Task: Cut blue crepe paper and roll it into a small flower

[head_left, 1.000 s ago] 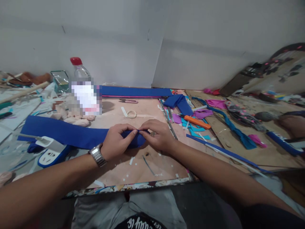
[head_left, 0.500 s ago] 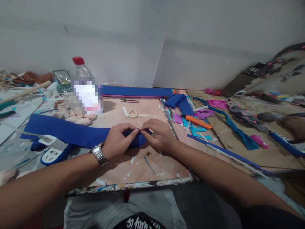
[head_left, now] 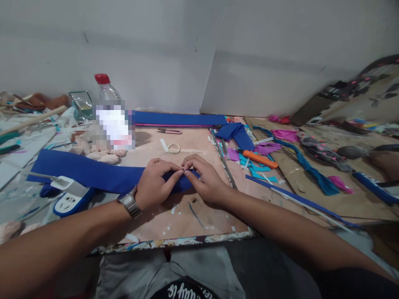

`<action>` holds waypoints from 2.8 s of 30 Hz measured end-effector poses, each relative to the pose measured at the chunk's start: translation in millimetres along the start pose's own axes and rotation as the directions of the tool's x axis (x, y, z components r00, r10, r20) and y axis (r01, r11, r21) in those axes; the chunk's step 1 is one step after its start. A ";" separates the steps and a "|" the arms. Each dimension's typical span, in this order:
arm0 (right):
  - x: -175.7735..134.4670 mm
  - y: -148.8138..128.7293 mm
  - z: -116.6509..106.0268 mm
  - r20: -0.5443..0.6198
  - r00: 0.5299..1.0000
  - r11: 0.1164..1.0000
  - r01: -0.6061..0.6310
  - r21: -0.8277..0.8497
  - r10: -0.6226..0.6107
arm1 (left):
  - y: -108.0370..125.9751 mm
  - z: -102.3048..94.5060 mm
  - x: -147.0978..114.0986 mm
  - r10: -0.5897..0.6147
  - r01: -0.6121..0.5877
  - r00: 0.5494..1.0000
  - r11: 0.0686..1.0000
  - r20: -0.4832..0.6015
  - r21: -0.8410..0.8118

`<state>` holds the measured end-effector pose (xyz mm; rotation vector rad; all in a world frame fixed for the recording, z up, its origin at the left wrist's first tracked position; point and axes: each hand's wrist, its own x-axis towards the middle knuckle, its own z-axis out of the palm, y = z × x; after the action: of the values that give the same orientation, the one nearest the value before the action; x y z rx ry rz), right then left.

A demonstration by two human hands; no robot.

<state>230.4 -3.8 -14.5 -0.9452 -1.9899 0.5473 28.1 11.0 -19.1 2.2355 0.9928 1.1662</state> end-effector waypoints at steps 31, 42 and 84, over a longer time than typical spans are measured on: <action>1.2 4.8 -11.6 -0.038 0.996 0.984 0.068 -0.163 -0.075 | -1.2 -0.6 1.4 -0.098 0.099 0.994 0.994 0.038 -0.035; 0.6 2.4 -8.7 -0.109 0.994 0.996 0.014 -0.092 -0.024 | 0.0 -1.2 1.1 -0.046 0.047 0.999 0.999 0.024 -0.003; 0.6 -1.1 -7.8 -0.124 0.991 0.997 0.035 -0.071 -0.044 | 0.3 -0.7 3.4 -0.058 0.058 0.998 0.997 0.003 -0.055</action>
<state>236.2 -3.8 -9.2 -0.9562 -1.9203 0.3898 28.9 13.4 -16.7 2.1506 1.0056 1.1524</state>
